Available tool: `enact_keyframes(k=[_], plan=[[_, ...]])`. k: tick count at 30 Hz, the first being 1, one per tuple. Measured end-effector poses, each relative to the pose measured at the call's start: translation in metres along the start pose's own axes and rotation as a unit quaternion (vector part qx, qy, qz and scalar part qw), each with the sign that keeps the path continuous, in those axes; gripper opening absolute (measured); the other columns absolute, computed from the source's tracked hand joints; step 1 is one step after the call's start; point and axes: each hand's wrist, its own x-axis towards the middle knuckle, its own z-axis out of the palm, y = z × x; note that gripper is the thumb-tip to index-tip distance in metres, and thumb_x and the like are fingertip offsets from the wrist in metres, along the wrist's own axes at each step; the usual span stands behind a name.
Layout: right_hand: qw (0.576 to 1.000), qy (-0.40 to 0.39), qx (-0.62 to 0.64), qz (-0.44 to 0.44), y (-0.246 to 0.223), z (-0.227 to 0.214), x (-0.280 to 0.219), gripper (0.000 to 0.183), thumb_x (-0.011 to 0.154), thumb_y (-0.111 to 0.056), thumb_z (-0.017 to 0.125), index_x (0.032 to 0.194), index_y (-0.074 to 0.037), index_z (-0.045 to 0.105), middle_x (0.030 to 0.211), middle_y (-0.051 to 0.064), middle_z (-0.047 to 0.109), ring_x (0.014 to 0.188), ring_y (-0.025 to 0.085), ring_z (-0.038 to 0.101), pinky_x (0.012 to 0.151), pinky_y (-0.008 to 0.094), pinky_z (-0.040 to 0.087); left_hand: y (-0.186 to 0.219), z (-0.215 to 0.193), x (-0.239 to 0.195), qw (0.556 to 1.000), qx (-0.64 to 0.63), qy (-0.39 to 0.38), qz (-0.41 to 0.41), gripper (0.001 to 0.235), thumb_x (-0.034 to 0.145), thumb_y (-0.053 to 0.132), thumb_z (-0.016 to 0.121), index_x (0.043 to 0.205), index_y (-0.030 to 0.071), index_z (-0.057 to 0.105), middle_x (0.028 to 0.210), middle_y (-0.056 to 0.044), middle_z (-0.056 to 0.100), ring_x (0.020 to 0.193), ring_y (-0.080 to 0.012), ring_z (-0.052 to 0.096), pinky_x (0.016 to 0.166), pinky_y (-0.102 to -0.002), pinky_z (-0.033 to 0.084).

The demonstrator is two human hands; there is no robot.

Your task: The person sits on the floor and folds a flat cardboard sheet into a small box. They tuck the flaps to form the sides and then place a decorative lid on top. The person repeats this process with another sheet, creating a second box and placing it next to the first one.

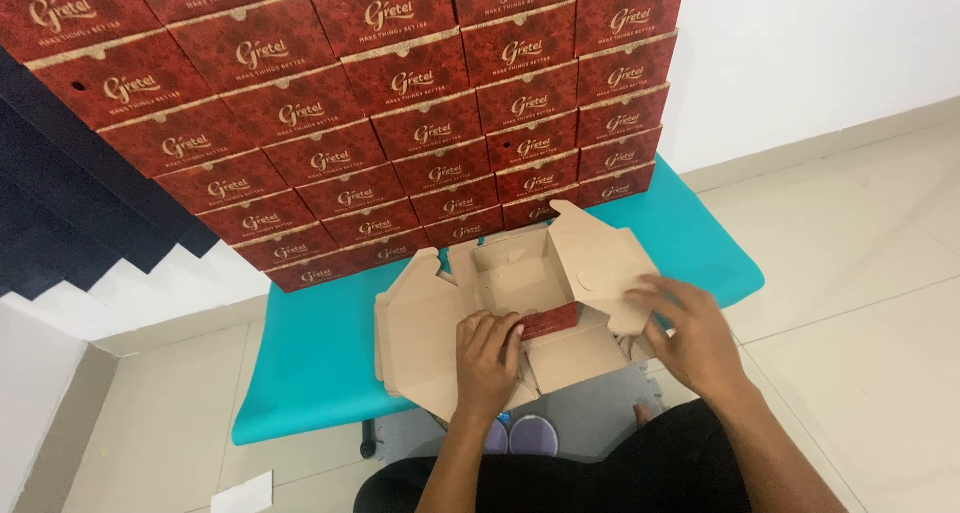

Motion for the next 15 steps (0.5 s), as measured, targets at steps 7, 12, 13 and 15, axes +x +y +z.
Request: enact_keyframes(k=[7, 12, 13, 15], plan=[[0.922, 0.052, 0.141, 0.357, -0.008, -0.003, 0.0, 0.038, 0.097, -0.033, 0.064, 0.131, -0.018, 0.068, 0.113, 0.011, 0.063, 0.101, 0.02, 0.064, 0.093, 0.032, 0.049, 0.036, -0.001, -0.014, 0.991, 0.129, -0.009, 0.04, 0.025, 0.094, 0.014, 0.072, 0.118, 0.009, 0.072, 0.109, -0.008, 0.076, 0.09, -0.0275, 0.068, 0.092, -0.042, 0.05], [0.71, 0.058, 0.477, 0.514, -0.028, 0.0, 0.036, 0.048, 0.094, -0.025, 0.06, 0.138, -0.006, 0.055, 0.122, 0.021, 0.064, 0.096, 0.039, 0.071, 0.073, 0.045, 0.056, 0.085, -0.026, 0.016, 0.989, -0.039, -0.077, 0.117, 0.024, 0.095, -0.005, 0.068, 0.118, -0.008, 0.062, 0.111, -0.02, 0.07, 0.098, -0.0322, 0.067, 0.089, -0.039, 0.056], [0.712, 0.062, 0.478, 0.511, -0.021, 0.005, 0.038, 0.048, 0.094, -0.025, 0.06, 0.138, -0.006, 0.055, 0.122, 0.021, 0.064, 0.096, 0.039, 0.071, 0.073, 0.045, 0.056, 0.074, -0.023, 0.008, 0.989, -0.038, -0.075, 0.121, 0.024, 0.095, -0.005, 0.068, 0.118, -0.008, 0.062, 0.111, -0.02, 0.07, 0.098, -0.0322, 0.067, 0.089, -0.039, 0.056], [0.768, 0.047, 0.474, 0.428, -0.005, 0.018, 0.046, 0.056, 0.092, -0.001, 0.062, 0.145, -0.007, 0.046, 0.111, 0.023, 0.067, 0.089, 0.032, 0.07, 0.074, 0.043, 0.06, 0.048, -0.014, -0.006, 0.995, -0.084, -0.017, -0.041, 0.032, 0.094, 0.024, 0.071, 0.121, 0.008, 0.068, 0.124, -0.013, 0.073, 0.112, -0.0289, 0.072, 0.094, -0.039, 0.056]])
